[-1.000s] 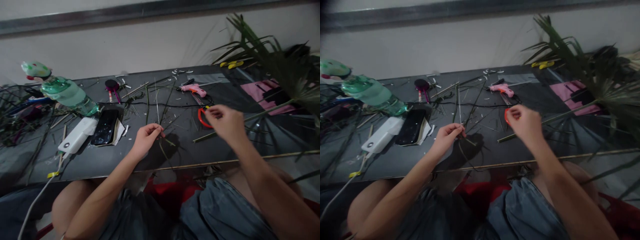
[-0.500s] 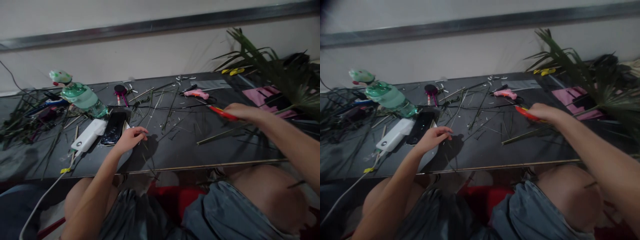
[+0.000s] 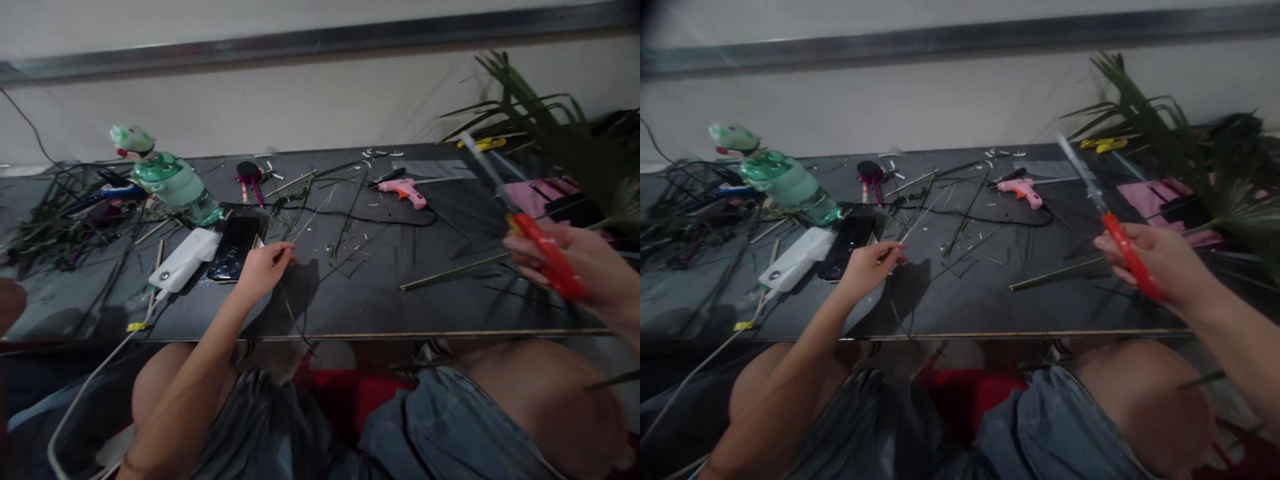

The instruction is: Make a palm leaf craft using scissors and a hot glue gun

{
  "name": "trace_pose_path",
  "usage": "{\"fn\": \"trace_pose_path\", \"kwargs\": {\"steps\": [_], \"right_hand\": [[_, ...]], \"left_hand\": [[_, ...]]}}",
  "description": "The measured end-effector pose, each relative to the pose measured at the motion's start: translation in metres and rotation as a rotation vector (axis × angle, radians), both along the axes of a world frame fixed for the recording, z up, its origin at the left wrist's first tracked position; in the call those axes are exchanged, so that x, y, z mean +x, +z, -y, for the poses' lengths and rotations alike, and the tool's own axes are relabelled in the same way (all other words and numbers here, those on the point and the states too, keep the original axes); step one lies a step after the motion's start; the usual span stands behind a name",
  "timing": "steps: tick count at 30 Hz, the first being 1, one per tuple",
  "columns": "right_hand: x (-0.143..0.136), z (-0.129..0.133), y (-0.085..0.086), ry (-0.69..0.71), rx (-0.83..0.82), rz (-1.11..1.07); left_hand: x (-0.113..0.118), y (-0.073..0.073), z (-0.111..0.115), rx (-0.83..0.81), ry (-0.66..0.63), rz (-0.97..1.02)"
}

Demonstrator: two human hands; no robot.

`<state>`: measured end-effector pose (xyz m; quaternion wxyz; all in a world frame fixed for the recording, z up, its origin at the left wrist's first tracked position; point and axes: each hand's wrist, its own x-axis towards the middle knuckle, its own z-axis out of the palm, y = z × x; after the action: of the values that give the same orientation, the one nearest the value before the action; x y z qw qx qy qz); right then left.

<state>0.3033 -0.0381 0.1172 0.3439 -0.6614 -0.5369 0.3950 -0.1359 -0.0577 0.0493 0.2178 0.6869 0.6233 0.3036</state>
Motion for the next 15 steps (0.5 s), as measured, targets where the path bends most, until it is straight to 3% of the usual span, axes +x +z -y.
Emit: {"fn": "trace_pose_path", "kwargs": {"steps": [3,6,10,15], "right_hand": [[-0.035,0.000,-0.006,-0.054,-0.048,-0.446],[-0.071,-0.007,-0.013,0.027,-0.228,-0.556],[-0.103,-0.011,-0.019,0.233,-0.394,-0.399],[-0.108,-0.007,-0.011,0.456,-0.501,-0.110]], "left_hand": [[0.004,-0.002,0.003,-0.012,-0.055,0.143],[0.008,-0.002,0.005,-0.044,-0.063,0.215],[0.013,0.000,0.006,-0.095,0.002,0.332],[0.021,-0.001,0.006,-0.176,0.043,0.477]]}}
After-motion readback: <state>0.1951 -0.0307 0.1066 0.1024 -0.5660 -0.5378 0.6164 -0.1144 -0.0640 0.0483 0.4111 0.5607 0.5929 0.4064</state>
